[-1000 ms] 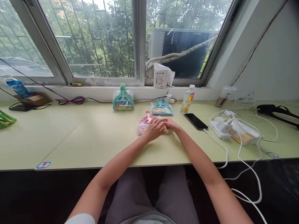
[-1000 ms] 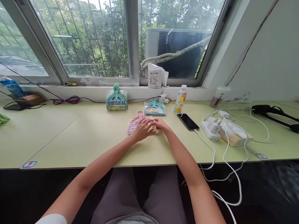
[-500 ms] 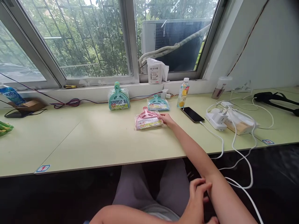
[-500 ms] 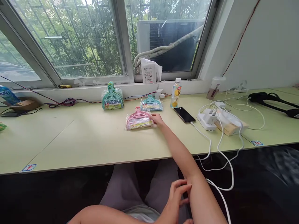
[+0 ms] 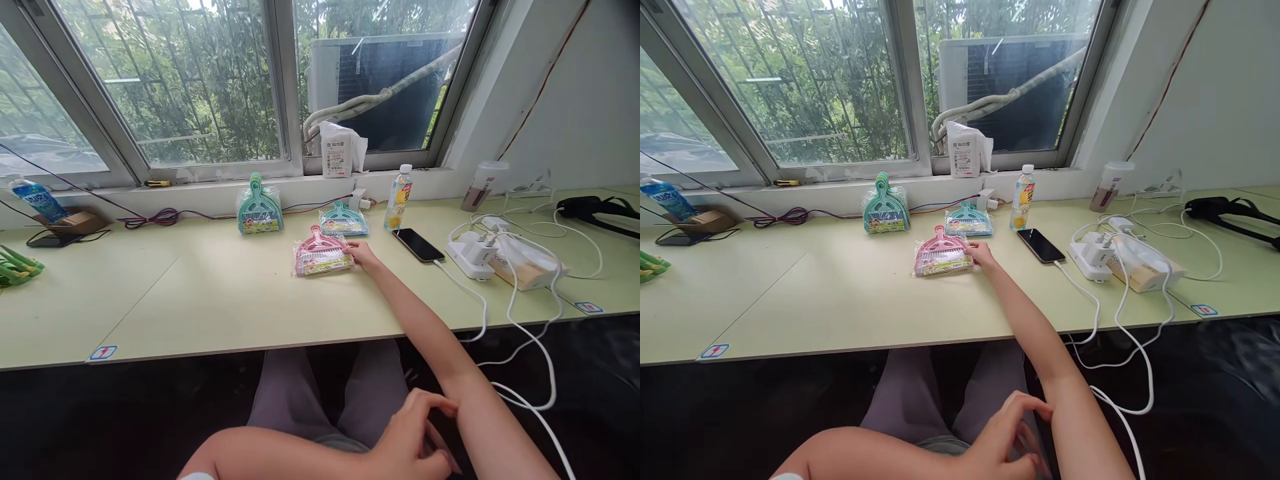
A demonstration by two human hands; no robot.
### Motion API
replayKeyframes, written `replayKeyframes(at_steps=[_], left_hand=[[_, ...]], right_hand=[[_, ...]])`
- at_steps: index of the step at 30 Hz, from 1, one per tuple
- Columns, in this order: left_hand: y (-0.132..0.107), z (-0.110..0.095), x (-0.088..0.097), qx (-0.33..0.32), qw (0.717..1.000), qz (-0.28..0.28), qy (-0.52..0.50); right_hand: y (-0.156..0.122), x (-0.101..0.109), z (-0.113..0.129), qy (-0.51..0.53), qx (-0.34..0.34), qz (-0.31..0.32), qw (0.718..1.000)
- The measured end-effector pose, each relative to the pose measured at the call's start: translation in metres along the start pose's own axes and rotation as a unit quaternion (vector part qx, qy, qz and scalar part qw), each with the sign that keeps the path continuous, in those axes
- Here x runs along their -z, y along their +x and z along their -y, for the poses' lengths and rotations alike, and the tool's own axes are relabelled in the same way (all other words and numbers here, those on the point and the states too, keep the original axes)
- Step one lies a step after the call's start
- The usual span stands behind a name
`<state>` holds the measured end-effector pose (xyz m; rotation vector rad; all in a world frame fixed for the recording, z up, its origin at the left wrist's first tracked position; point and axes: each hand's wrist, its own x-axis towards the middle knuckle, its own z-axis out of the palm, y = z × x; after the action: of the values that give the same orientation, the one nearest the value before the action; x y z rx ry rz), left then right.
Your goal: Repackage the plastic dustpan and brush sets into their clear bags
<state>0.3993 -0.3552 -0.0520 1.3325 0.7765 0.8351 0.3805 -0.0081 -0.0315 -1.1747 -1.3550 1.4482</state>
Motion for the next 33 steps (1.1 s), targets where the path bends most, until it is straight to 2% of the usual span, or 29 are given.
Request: replayKeyframes(at_steps=[1,2,3,5,6,8,9,10,11,12,14,16,17,19,21,23,25,27,29,31,33], left_hand=[[0.001,-0.006,0.01,-0.006,1.0,0.013,0.003],[0.005,-0.014,0.024,-0.027,0.999,0.002,0.024],[0.012,-0.025,0.043,-0.064,0.996,-0.034,0.06],[0.036,-0.05,0.093,-0.132,0.965,-0.171,0.151],[0.051,-0.064,0.124,-0.157,0.935,-0.248,0.2],[0.081,-0.087,0.19,-0.19,0.848,-0.408,0.279],[0.094,-0.096,0.222,-0.194,0.809,-0.466,0.3],[0.104,-0.102,0.253,-0.187,0.783,-0.512,0.301],[0.11,-0.105,0.279,-0.17,0.774,-0.541,0.282],[0.112,-0.104,0.301,-0.152,0.784,-0.546,0.253],[0.11,-0.097,0.332,-0.094,0.835,-0.517,0.161],[0.102,-0.084,0.347,-0.026,0.911,-0.407,0.061],[0.099,-0.078,0.351,-0.006,0.93,-0.367,0.036],[0.096,-0.071,0.352,0.001,0.94,-0.341,0.008],[0.098,-0.069,0.35,-0.016,0.933,-0.36,-0.023],[0.103,-0.072,0.347,-0.037,0.925,-0.37,-0.072],[0.107,-0.075,0.346,-0.063,0.917,-0.376,-0.118],[0.106,-0.077,0.345,-0.079,0.909,-0.382,-0.15],[0.104,-0.077,0.344,-0.076,0.904,-0.386,-0.169],[0.102,-0.076,0.343,-0.063,0.905,-0.382,-0.176],[0.102,-0.074,0.341,-0.059,0.912,-0.364,-0.178]], right_hand=[[-0.001,0.0,0.0,0.008,-0.003,0.0,1.0],[-0.001,-0.001,0.001,0.016,-0.006,-0.001,1.0],[-0.002,-0.001,0.001,0.024,-0.009,-0.003,1.0],[-0.002,0.0,0.004,0.043,-0.003,-0.016,0.999],[-0.003,0.0,0.006,0.053,0.008,-0.025,0.998],[-0.003,0.001,0.01,0.07,0.04,-0.039,0.996],[-0.003,0.002,0.012,0.074,0.057,-0.042,0.995],[-0.003,0.002,0.013,0.075,0.073,-0.042,0.994],[-0.003,0.002,0.014,0.074,0.085,-0.042,0.993],[-0.003,0.002,0.015,0.074,0.094,-0.041,0.992],[-0.003,0.0,0.013,0.069,0.108,-0.035,0.991],[-0.003,-0.003,0.009,0.055,0.115,-0.026,0.992],[-0.003,-0.005,0.007,0.042,0.118,-0.02,0.992],[-0.005,-0.009,0.004,0.001,0.137,-0.022,0.99],[-0.011,-0.012,0.005,-0.071,0.197,-0.056,0.976],[-0.02,-0.015,0.011,-0.18,0.297,-0.104,0.932],[-0.031,-0.017,0.018,-0.307,0.393,-0.116,0.859],[-0.04,-0.018,0.022,-0.417,0.452,-0.078,0.785],[-0.044,-0.021,0.023,-0.485,0.482,-0.031,0.729],[-0.044,-0.024,0.02,-0.518,0.496,-0.01,0.697],[-0.042,-0.027,0.017,-0.528,0.499,-0.007,0.687]])
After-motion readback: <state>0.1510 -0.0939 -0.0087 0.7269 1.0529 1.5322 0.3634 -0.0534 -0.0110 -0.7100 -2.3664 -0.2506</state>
